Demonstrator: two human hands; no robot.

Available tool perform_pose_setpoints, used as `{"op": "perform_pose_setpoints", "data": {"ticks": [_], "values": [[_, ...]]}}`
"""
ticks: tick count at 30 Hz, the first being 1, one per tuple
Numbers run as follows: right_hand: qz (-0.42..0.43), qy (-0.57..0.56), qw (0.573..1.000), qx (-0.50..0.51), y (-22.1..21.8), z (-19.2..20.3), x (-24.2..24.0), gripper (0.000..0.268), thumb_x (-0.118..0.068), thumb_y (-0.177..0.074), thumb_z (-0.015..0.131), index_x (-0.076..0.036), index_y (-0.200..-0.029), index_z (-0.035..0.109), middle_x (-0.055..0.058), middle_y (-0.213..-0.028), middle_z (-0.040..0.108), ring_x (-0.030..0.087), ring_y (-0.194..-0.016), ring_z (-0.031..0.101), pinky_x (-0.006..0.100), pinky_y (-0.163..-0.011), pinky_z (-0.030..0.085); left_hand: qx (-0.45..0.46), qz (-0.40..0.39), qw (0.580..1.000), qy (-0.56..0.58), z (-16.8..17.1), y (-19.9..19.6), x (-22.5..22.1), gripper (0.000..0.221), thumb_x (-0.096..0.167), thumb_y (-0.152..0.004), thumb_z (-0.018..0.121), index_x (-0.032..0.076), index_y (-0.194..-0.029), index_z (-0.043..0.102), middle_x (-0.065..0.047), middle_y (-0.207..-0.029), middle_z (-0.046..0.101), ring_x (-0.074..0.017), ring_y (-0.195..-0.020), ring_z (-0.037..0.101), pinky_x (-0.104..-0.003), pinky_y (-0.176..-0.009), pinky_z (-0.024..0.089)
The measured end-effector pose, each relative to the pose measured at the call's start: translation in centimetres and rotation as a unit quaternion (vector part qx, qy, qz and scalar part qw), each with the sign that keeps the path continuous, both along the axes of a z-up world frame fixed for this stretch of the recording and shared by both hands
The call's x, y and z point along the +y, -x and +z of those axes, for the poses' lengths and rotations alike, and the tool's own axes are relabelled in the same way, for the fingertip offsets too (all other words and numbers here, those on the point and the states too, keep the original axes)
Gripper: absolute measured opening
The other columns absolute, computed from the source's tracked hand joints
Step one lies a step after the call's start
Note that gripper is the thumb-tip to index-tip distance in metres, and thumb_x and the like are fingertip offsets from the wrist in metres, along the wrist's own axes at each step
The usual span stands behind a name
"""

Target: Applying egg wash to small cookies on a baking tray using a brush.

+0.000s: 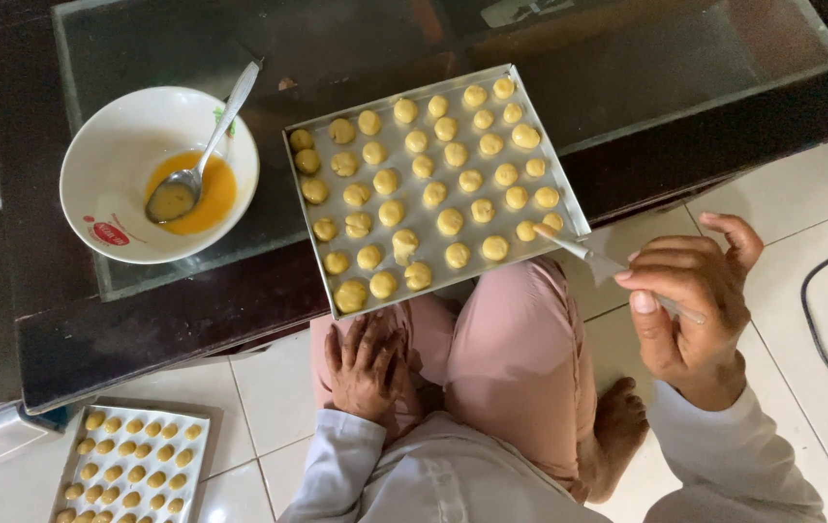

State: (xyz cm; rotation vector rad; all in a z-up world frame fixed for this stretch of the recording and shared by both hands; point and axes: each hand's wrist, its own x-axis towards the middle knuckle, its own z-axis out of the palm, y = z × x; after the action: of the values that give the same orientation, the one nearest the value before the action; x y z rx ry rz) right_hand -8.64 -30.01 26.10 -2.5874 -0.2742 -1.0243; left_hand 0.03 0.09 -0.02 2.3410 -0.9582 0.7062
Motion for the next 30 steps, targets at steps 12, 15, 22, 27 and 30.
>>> {"op": "perform_pose_setpoints", "data": {"ticks": [12,15,22,27,30], "values": [[-0.016,0.001,1.0,0.012,-3.0,1.9,0.0,0.024,-0.013,-0.102,0.047,-0.003,-0.088,0.064,0.008,-0.081,0.065,0.024,-0.081,0.061,0.047,-0.113,0.03,0.006,-0.013,1.0,0.006,-0.5,0.0,0.2,0.03,0.03,-0.087,0.065,0.023,-0.116,0.07,-0.007,-0.137,0.058,-0.0327,-0.131,0.052,-0.066,-0.111,0.029],[-0.022,-0.051,0.998,0.023,-4.3,3.0,0.1,0.028,-0.013,-0.106,0.046,0.001,-0.089,0.063,0.008,-0.079,0.063,0.025,-0.088,0.057,0.048,-0.113,0.034,0.005,-0.017,1.0,0.013,-0.8,0.0,0.1,0.03,0.031,-0.088,0.066,0.022,-0.115,0.071,-0.006,-0.136,0.059,-0.0327,-0.131,0.052,-0.065,-0.111,0.029],[0.105,-0.261,0.919,0.277,-12.3,7.6,6.3,0.029,-0.026,-0.102,0.051,-0.005,-0.116,0.066,0.008,-0.101,0.073,0.01,-0.091,0.066,0.022,-0.076,0.046,-0.008,-0.049,0.999,0.019,0.5,-0.4,0.3,0.026,0.028,-0.091,0.064,0.018,-0.114,0.071,-0.01,-0.131,0.062,-0.0342,-0.13,0.052,-0.066,-0.108,0.03],[0.28,-0.037,0.946,0.158,-18.7,6.5,11.5,0.025,-0.018,-0.105,0.052,-0.004,-0.119,0.066,0.009,-0.11,0.071,0.023,-0.101,0.066,0.037,-0.093,0.043,0.016,-0.055,0.998,0.033,1.6,-0.2,0.5,0.025,0.027,-0.092,0.065,0.015,-0.112,0.072,-0.012,-0.136,0.059,-0.0354,-0.131,0.051,-0.066,-0.109,0.029],[0.294,0.056,0.945,0.131,-22.4,4.0,13.4,0.019,-0.02,-0.104,0.055,-0.012,-0.116,0.068,0.0,-0.101,0.072,0.021,-0.089,0.062,0.04,-0.09,0.034,0.023,-0.062,0.997,0.034,1.7,-0.3,0.5,0.025,0.026,-0.093,0.062,0.015,-0.114,0.071,-0.011,-0.137,0.058,-0.0352,-0.132,0.05,-0.066,-0.108,0.029]]}}
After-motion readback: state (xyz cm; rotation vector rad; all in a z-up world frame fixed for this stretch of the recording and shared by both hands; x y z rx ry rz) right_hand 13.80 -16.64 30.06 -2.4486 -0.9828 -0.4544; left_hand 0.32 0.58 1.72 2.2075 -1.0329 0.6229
